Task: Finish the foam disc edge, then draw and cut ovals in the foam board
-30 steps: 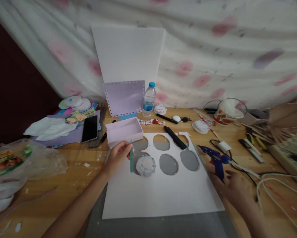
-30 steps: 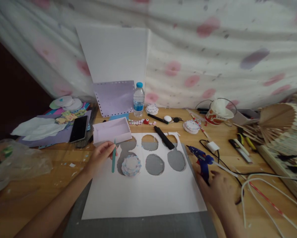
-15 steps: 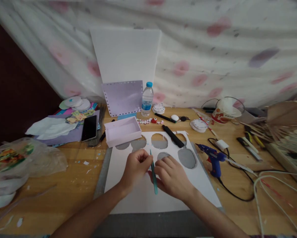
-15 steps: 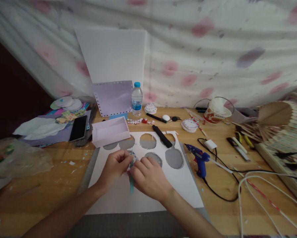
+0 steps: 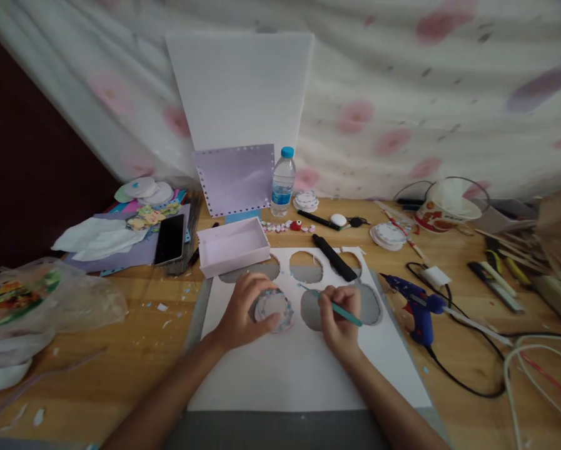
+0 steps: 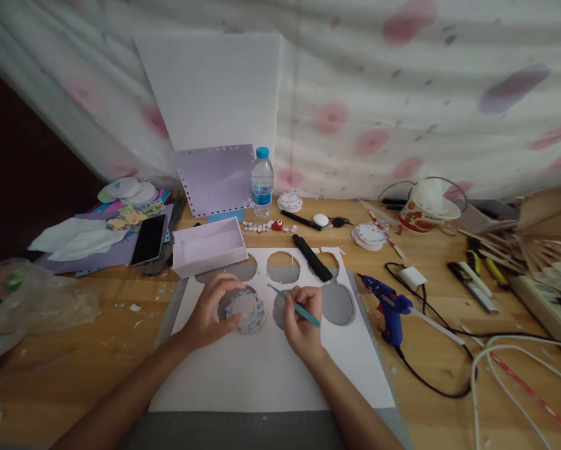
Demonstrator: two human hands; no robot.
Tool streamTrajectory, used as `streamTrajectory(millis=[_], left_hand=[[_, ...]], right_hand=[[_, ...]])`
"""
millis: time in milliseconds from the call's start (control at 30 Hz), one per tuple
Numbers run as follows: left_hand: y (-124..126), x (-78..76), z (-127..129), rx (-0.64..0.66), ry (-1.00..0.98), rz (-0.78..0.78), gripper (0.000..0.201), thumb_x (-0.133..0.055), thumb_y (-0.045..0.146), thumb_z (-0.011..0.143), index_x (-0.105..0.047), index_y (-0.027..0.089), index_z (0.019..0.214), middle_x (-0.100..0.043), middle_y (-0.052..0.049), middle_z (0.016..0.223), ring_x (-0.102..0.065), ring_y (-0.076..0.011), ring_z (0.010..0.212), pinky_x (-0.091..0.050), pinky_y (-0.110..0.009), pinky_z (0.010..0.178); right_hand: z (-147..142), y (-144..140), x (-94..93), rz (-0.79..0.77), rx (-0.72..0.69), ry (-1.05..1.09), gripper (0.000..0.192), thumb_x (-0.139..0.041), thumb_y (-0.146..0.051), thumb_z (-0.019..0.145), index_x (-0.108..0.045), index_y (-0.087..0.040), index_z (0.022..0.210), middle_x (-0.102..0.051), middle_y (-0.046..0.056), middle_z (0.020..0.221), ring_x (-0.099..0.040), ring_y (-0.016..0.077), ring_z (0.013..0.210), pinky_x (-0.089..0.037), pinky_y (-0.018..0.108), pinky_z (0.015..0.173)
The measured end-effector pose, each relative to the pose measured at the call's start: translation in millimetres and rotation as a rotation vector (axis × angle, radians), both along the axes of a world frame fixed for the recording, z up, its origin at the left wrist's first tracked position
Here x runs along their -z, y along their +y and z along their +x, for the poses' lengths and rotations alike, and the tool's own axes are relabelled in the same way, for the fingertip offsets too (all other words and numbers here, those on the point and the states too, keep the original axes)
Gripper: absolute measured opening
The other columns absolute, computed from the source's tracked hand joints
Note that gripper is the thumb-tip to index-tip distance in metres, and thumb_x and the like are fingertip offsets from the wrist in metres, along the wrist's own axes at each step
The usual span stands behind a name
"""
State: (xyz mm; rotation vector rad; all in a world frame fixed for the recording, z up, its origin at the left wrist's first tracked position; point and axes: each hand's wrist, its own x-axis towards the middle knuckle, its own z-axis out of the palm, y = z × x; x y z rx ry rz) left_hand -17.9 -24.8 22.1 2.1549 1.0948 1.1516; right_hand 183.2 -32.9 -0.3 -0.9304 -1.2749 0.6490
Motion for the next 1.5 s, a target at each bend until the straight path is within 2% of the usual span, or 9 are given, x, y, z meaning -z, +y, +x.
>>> streamTrajectory(millis=[100, 400, 667, 1100, 1500], left_hand=[[2.2, 9.5, -3.5, 0.053, 0.102, -0.023, 0.049, -0.07, 0.043, 0.074, -0.057, 0.023, 0.117, -0.057, -0.01, 0.117, -0.052, -0.0273, 0.11, -0.037, -0.042, 0.099], [3.0, 10.0, -4.9, 0.104, 0.162, 0.042, 0.05, -0.075, 0.036, 0.071, -0.056, 0.025, 0.116, -0.059, -0.009, 0.117, -0.054, -0.0267, 0.108, -0.035, -0.042, 0.096], [4.1, 9.0, -3.6, 0.117, 0.142, -0.021, 0.04, -0.073, 0.03, 0.073, -0.057, 0.023, 0.109, -0.062, -0.008, 0.111, -0.056, -0.0245, 0.103, -0.037, -0.039, 0.092], [5.8, 8.8, -3.5, 0.093, 0.106, -0.081, 0.038, -0.071, 0.032, 0.074, -0.059, 0.024, 0.108, -0.062, -0.008, 0.111, -0.056, -0.0255, 0.103, -0.04, -0.04, 0.092], [5.7, 9.9, -3.7, 0.141, 0.068, -0.126, 0.04, -0.071, 0.027, 0.075, -0.057, 0.023, 0.112, -0.059, -0.008, 0.113, -0.055, -0.0249, 0.106, -0.043, -0.038, 0.093]], right_hand=[[-0.9, -3.3, -2.2, -0.098, -0.096, 0.115, 0.023, -0.052, -0.027, 0.094, -0.032, -0.026, 0.083, -0.035, -0.007, 0.066, -0.037, 0.0105, 0.056, -0.032, 0.022, 0.051], [-3.2, -7.0, 1.1, -0.153, -0.236, 0.138, 0.025, -0.05, -0.028, 0.095, -0.029, -0.026, 0.082, -0.033, -0.008, 0.064, -0.036, 0.0111, 0.055, -0.033, 0.023, 0.051], [-2.3, -9.3, 4.8, -0.148, -0.286, 0.117, 0.023, -0.048, -0.025, 0.095, -0.029, -0.026, 0.082, -0.033, -0.007, 0.065, -0.035, 0.0124, 0.058, -0.034, 0.025, 0.055], [-2.7, -8.3, 1.7, -0.147, -0.316, 0.068, 0.023, -0.047, -0.025, 0.095, -0.028, -0.026, 0.081, -0.031, -0.007, 0.064, -0.033, 0.0127, 0.057, -0.031, 0.025, 0.051], [-2.3, -7.8, 2.7, -0.138, -0.309, 0.051, 0.024, -0.047, -0.026, 0.095, -0.028, -0.026, 0.08, -0.031, -0.007, 0.064, -0.033, 0.0124, 0.056, -0.031, 0.026, 0.051]])
